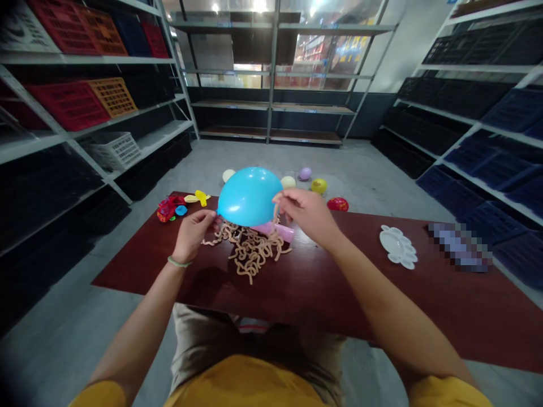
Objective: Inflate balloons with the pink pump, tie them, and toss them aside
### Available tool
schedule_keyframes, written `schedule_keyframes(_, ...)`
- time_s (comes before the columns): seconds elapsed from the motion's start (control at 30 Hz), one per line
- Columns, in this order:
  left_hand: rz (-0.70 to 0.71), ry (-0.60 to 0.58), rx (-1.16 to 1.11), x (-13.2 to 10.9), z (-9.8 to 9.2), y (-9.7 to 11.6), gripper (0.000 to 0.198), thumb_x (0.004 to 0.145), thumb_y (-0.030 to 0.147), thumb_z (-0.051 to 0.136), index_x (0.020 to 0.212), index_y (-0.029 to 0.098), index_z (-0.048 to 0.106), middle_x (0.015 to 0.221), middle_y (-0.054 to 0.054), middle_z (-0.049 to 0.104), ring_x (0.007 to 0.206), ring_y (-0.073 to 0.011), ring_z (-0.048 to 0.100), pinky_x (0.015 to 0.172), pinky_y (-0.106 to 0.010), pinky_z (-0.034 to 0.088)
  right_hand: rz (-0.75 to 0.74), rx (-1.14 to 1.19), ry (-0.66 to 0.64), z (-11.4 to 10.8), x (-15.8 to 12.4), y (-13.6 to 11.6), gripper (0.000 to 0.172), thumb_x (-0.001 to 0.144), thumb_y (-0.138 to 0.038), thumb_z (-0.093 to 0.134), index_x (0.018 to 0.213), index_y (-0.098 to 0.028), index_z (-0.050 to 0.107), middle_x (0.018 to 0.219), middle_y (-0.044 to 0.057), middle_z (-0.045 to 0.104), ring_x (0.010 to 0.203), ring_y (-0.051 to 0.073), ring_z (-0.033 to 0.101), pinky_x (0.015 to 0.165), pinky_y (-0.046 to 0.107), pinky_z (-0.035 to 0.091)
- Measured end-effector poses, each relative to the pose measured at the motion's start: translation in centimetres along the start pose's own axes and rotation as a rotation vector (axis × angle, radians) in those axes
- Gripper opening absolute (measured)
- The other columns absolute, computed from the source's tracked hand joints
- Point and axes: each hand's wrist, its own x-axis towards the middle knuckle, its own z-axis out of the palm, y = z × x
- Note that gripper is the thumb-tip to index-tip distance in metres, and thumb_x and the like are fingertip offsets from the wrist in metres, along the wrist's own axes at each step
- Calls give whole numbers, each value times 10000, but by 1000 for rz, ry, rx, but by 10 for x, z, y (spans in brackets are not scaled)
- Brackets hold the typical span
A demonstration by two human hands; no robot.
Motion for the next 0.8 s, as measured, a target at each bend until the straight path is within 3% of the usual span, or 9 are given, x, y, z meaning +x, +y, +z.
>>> schedule_keyframes(0.2,-5,-7,-20,-1,8,-3,345,783,488,699,806,144,703,773,-53,716,618,-127,617,609,-242,511,1,50,44,3,-1,4,195,902,-334,531,860,-192,658,712,-10,652,523,99,560,547,254,428)
schedule_keyframes(0.3,-24,-27,-16,-3,14,-2,357,774,501,704,803,145,700,765,-57,717,603,-126,618,578,-231,496,-2,128,2,3,-1,6,184,899,-331,546,863,-185,652,710,-6,657,543,103,575,565,261,459)
schedule_keyframes(0.43,-28,-51,32,-3,20,2,326,784,477,698,795,151,698,732,-46,706,583,-122,606,538,-216,466,-12,299,91,-12,4,1,171,900,-339,582,900,-190,666,729,0,652,597,110,605,611,273,516)
schedule_keyframes(0.63,-49,-170,30,-7,41,10,303,774,459,701,767,156,694,714,-37,694,563,-115,593,537,-221,467,-218,324,106,-50,26,-54,165,877,-304,673,994,-191,699,893,18,700,699,107,620,591,232,522)
schedule_keyframes(0.73,-60,-220,10,-11,58,11,287,773,445,701,765,158,698,720,-36,699,571,-117,603,570,-233,493,-330,345,94,-48,51,-84,126,909,-261,635,985,-173,682,888,3,689,771,117,657,639,234,539)
schedule_keyframes(0.8,-59,-243,5,-12,68,11,278,786,440,686,771,163,701,735,-36,710,579,-120,612,594,-244,508,-328,324,81,-36,71,-92,90,914,-218,619,970,-168,668,860,-11,669,777,111,664,663,233,543)
